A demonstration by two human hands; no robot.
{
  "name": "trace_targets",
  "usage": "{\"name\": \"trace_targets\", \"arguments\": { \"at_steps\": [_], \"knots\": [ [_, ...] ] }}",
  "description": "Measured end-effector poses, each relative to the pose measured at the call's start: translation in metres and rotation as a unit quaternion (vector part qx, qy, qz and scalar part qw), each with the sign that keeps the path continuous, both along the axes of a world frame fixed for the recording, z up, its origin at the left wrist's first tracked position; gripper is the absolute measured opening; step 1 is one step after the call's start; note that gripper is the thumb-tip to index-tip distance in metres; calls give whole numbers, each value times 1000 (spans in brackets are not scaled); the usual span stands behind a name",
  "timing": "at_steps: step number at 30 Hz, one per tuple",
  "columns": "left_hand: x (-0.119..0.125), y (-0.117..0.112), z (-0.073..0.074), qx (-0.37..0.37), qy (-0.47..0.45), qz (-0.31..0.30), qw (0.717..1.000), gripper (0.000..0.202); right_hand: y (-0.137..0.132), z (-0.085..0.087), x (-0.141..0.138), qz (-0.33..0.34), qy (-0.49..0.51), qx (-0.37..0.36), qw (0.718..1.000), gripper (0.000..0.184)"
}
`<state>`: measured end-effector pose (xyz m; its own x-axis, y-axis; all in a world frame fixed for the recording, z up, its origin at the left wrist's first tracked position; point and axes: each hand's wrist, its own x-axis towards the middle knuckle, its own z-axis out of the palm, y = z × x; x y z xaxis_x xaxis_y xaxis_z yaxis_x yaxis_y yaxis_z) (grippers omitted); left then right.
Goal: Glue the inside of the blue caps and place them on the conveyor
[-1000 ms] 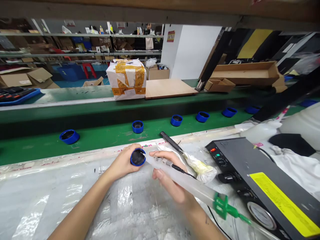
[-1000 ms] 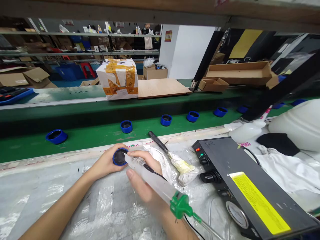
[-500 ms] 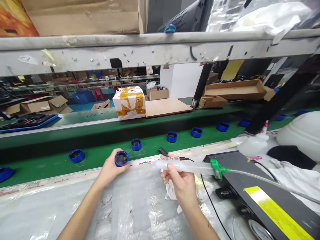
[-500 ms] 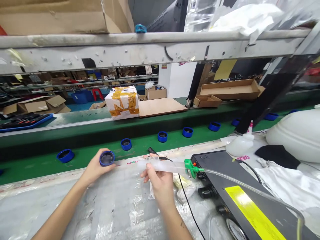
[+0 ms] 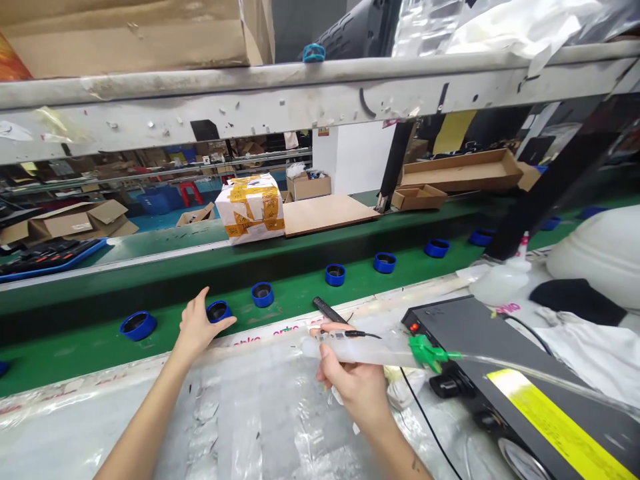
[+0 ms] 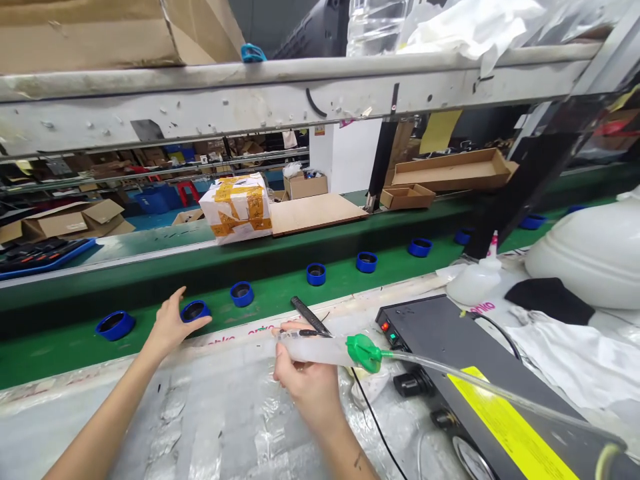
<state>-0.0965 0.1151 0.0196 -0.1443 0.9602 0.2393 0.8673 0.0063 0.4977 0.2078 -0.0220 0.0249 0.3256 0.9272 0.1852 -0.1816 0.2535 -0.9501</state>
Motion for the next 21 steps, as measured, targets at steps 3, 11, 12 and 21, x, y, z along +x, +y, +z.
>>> {"name": "trace_targets", "arguments": {
  "at_steps": [3, 11, 12, 21],
  "knots": [
    [35, 10, 9, 63, 81, -76, 992, 84, 1, -3, 0, 2, -6, 10, 1000, 49],
    [111, 38, 7, -29, 19, -134, 990, 52, -2, 2, 2, 26, -60, -2, 998, 52],
    [107, 26, 7, -23, 8, -148, 989, 51, -1, 2, 4, 30, -66, 1, 997, 51],
    [69, -107, -31, 41, -127, -261, 956, 50, -11, 8, 7, 81, -181, 3, 980, 31]
  ]
}}
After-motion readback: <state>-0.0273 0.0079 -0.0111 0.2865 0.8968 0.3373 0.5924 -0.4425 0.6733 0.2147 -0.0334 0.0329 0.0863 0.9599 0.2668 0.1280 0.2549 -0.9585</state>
